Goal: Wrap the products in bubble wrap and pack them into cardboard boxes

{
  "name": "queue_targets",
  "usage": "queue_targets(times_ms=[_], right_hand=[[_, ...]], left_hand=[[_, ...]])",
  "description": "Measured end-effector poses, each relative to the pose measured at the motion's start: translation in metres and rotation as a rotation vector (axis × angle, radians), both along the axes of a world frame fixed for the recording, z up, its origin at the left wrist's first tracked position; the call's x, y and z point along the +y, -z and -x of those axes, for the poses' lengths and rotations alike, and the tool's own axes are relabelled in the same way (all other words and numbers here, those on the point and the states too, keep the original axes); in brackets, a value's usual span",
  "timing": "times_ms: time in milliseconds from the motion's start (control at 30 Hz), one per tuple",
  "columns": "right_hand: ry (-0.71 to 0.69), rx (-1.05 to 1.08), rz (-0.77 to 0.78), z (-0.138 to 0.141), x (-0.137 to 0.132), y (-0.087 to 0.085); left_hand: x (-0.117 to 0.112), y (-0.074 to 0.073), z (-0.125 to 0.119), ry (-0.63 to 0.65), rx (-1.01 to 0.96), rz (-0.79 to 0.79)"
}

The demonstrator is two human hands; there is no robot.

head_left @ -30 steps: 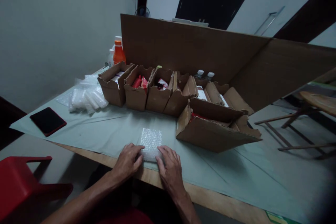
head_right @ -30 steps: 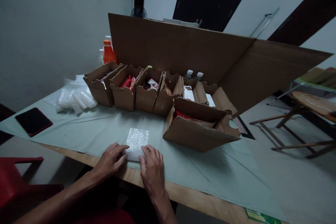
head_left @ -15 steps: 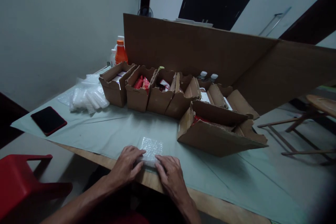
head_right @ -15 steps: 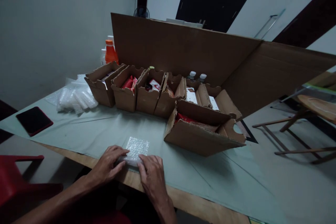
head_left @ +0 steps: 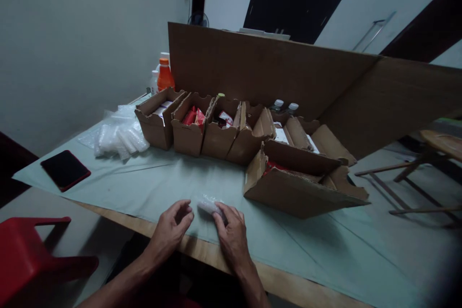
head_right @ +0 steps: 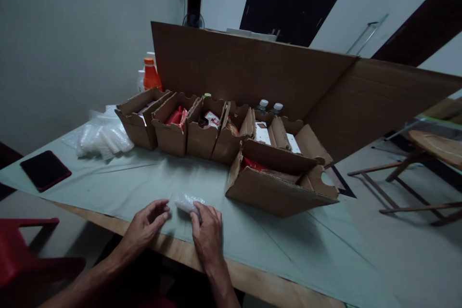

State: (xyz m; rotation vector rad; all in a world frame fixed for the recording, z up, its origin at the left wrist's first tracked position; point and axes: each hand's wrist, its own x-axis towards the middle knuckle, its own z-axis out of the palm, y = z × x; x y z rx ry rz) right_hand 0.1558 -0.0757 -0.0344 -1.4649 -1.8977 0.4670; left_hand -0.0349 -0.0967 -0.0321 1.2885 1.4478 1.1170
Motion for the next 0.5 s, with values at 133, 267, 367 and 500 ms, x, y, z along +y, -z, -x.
queue_targets(times_ms=[133, 267, 367, 500], right_hand=[[-0.037, 0.204, 0.2, 0.004, -0.015, 0.0], [-0.045, 0.261, 0.169, -0.005, -0.028, -0.006], [-0.051, 0.289, 0.171, -0.022, -0.03, -0.021], [-0.18, 0.213, 0.256, -0.045, -0.029, -0.047]], left_hand=[[-0.005, -0.006, -0.01, 0.148, -0.317, 0.104], [0.0, -0.011, -0.023, 0.158, -0.228, 0.053], [-0.002, -0.015, -0.034, 0.249, -0.017, -0.071], [-0.007, -0.023, -0.046, 0.496, 0.16, -0.195]])
